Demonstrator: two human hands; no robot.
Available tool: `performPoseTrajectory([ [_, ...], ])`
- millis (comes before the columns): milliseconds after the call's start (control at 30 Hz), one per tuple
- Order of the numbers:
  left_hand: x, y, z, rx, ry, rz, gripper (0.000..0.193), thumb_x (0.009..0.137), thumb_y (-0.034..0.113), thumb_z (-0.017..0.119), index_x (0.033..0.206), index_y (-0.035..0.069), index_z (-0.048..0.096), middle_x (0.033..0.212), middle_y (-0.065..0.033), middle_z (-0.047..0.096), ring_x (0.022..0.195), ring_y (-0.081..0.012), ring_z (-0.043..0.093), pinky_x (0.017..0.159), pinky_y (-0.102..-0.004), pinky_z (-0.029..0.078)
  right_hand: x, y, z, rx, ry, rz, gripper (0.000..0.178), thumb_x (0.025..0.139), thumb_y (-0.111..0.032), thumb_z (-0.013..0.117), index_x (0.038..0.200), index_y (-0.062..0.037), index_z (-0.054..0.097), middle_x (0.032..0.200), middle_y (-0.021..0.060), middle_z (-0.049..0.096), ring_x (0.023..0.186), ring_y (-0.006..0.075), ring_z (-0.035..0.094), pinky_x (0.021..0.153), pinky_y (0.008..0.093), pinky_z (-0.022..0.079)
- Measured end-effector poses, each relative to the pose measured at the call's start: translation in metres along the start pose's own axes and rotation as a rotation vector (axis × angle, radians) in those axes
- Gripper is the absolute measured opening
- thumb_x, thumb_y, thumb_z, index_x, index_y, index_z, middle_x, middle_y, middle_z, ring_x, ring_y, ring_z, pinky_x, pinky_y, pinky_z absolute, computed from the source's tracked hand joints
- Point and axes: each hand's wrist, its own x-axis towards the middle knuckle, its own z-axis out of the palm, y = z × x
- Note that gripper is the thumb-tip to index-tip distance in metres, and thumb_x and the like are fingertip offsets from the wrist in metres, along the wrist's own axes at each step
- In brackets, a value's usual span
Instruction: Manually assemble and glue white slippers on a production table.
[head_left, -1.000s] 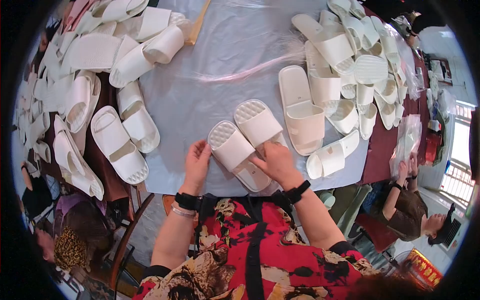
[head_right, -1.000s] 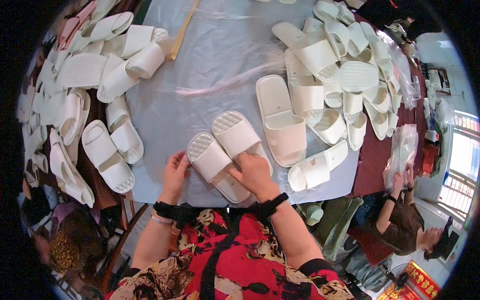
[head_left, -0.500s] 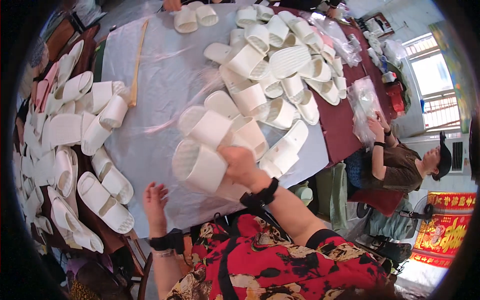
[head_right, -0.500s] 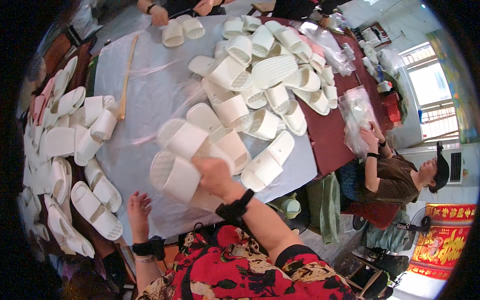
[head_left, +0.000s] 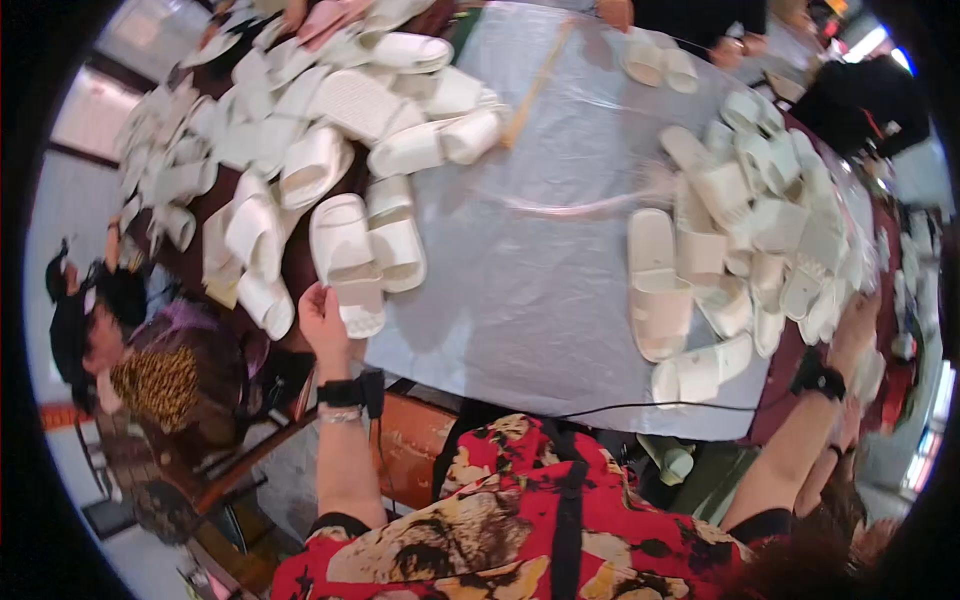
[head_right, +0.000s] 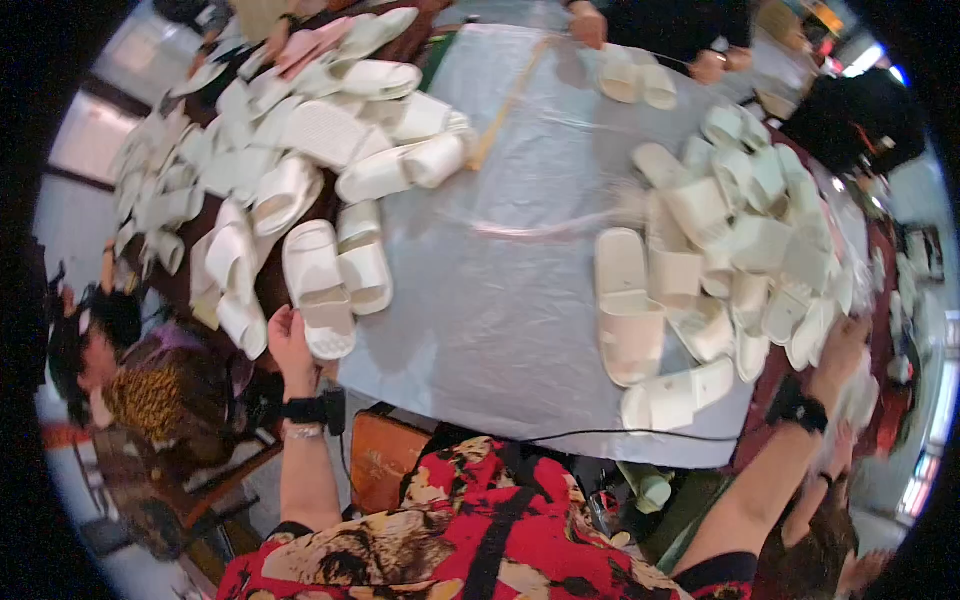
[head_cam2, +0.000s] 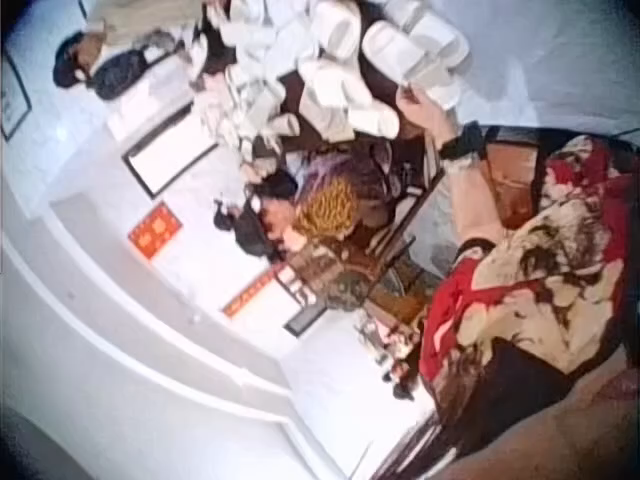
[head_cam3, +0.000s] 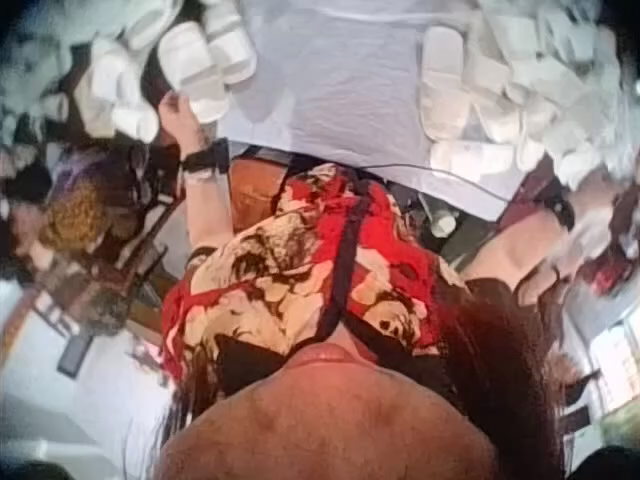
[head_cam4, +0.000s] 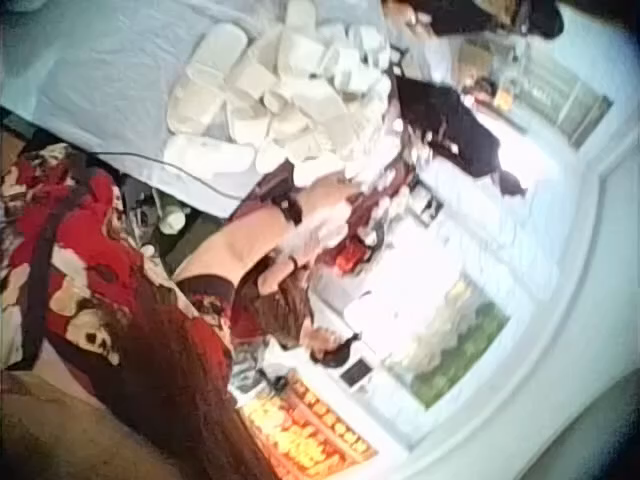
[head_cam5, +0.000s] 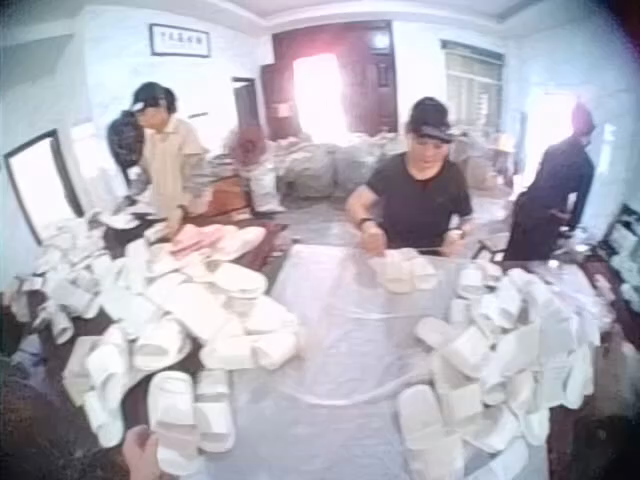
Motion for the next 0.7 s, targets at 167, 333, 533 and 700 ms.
performPoseTrajectory([
  [167, 0.01, -0.02, -0.023, 0.387, 0.149, 0.093, 0.052, 0.08, 0.011, 0.067, 0.123, -0.009, 0.045, 0.12, -0.0191, 0.053, 0.108, -0.024, 0.054, 0.094, -0.0353, 0.043, -0.038, -0.048, 0.002, 0.135, -0.215, -0.459, 0.037, 0.09, -0.023, 0.056, 0.124, -0.01, 0.054, 0.08, 0.0176, 0.065, 0.077, 0.0348, 0.064, 0.068, 0.0432, 0.049],
  [333, 0.033, -0.06, -0.019, 0.323, 0.063, -0.067, 0.063, 0.077, 0.01, 0.067, 0.129, -0.01, 0.038, 0.125, -0.0218, 0.049, 0.114, -0.0274, 0.05, 0.098, -0.0354, 0.041, -0.122, -0.16, -0.019, 0.314, -0.541, -0.77, 0.03, 0.085, -0.014, 0.064, 0.112, -0.0018, 0.061, 0.086, 0.0162, 0.067, 0.077, 0.0277, 0.065, 0.068, 0.0359, 0.05],
  [533, 0.029, -0.028, -0.011, 0.225, -0.171, -0.284, 0.083, 0.071, 0.013, 0.073, 0.138, -0.006, 0.028, 0.129, -0.0206, 0.048, 0.113, -0.0266, 0.053, 0.093, -0.0344, 0.045, -0.193, -0.22, -0.031, 0.544, -0.646, -0.857, 0.024, 0.083, -0.015, 0.066, 0.104, -0.0022, 0.063, 0.082, 0.0158, 0.066, 0.074, 0.0309, 0.064, 0.067, 0.0383, 0.05],
  [700, 0.009, -0.014, -0.002, 0.212, -0.222, -0.484, 0.091, 0.066, 0.03, 0.083, 0.131, -0.011, 0.035, 0.118, -0.0227, 0.055, 0.1, -0.0251, 0.06, 0.084, -0.0333, 0.05, -0.226, -0.22, -0.02, 0.504, -0.734, -0.926, 0.023, 0.082, -0.018, 0.066, 0.101, -0.0045, 0.064, 0.08, 0.0123, 0.066, 0.077, 0.0297, 0.064, 0.068, 0.0397, 0.05],
])
